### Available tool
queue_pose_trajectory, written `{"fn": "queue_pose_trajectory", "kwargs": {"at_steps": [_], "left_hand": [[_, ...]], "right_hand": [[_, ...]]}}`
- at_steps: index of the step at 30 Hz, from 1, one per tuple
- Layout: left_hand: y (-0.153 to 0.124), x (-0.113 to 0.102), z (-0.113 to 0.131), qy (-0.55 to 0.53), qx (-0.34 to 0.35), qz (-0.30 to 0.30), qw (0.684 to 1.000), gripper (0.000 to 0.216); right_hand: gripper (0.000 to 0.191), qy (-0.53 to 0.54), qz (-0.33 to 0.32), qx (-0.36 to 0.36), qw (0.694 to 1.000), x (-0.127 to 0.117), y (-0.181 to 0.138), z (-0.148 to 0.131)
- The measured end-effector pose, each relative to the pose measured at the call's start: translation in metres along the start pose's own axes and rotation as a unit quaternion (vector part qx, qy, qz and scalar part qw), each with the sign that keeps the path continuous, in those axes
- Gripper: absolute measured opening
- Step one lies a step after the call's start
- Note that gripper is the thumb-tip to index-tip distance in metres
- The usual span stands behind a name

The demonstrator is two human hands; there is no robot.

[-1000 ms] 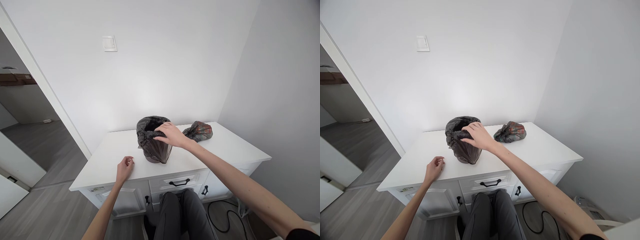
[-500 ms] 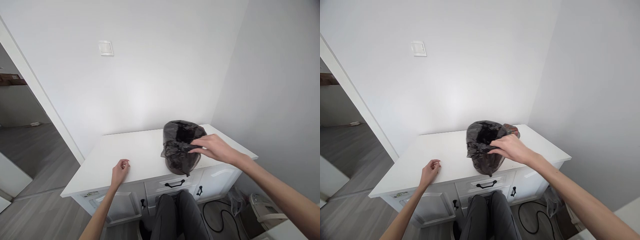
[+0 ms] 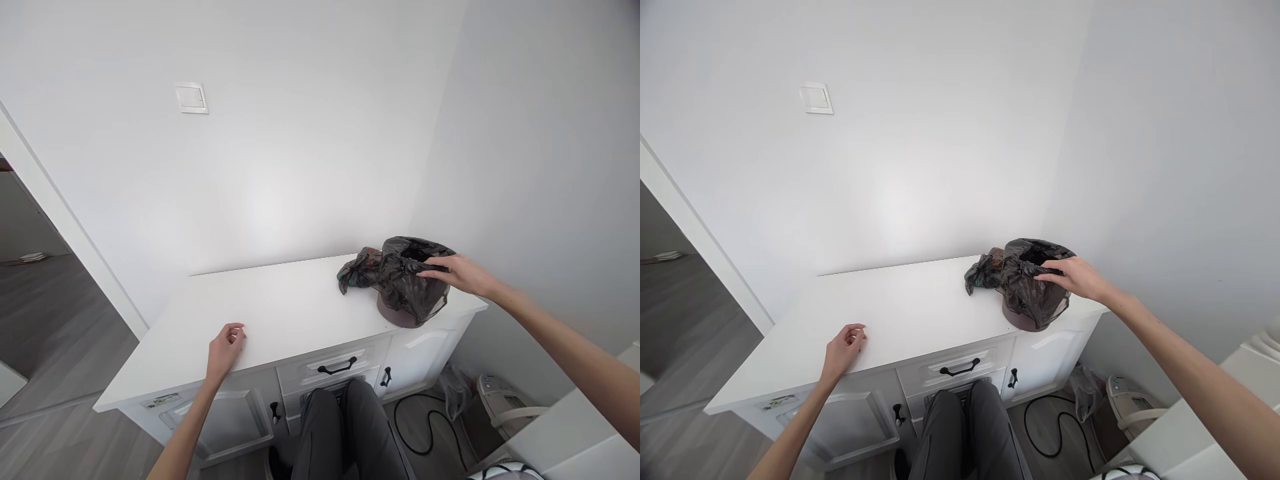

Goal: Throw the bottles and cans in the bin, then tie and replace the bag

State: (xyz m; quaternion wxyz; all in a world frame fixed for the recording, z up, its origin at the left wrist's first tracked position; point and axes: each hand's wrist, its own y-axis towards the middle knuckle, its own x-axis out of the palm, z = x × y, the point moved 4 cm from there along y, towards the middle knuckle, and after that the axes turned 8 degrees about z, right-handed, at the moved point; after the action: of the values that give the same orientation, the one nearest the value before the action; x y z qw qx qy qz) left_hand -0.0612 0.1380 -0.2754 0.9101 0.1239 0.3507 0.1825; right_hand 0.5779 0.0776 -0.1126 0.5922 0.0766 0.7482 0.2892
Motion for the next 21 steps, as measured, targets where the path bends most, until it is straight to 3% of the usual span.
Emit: {"fn": "queue_pose_trajectory", "kwargs": {"at_steps": [3, 5, 9, 11, 16, 21], "left_hand": [[0.001, 0.001, 0.001, 0.002, 0.006, 0.001, 1.0, 0.034], [0.001, -0.001, 0.003, 0.004, 0.006, 0.003, 1.0, 0.034], [-0.001, -0.004, 0.011, 0.005, 0.004, 0.007, 1.0, 0.034], [-0.002, -0.005, 0.015, 0.005, 0.007, 0.01, 1.0, 0.033], [-0.004, -0.005, 0.02, 0.005, 0.002, 0.011, 1.0, 0.031], [-0.007, -0.006, 0.022, 0.0, -0.008, 0.007, 1.0, 0.031]], "right_hand": [[0.053, -0.001, 0.006, -0.001, 1.0, 0.01, 0.011, 0.016], [0.049, -0.01, 0.04, -0.007, 0.999, 0.015, 0.014, 0.013], [0.055, -0.036, 0.174, -0.03, 0.984, 0.032, 0.007, -0.032], [0.051, -0.019, 0.201, -0.026, 0.979, 0.052, -0.001, -0.06], [0.033, 0.065, 0.073, -0.053, 0.994, 0.13, -0.005, -0.107], [0.037, 0.17, -0.012, 0.067, 0.983, 0.192, 0.021, -0.097]]}}
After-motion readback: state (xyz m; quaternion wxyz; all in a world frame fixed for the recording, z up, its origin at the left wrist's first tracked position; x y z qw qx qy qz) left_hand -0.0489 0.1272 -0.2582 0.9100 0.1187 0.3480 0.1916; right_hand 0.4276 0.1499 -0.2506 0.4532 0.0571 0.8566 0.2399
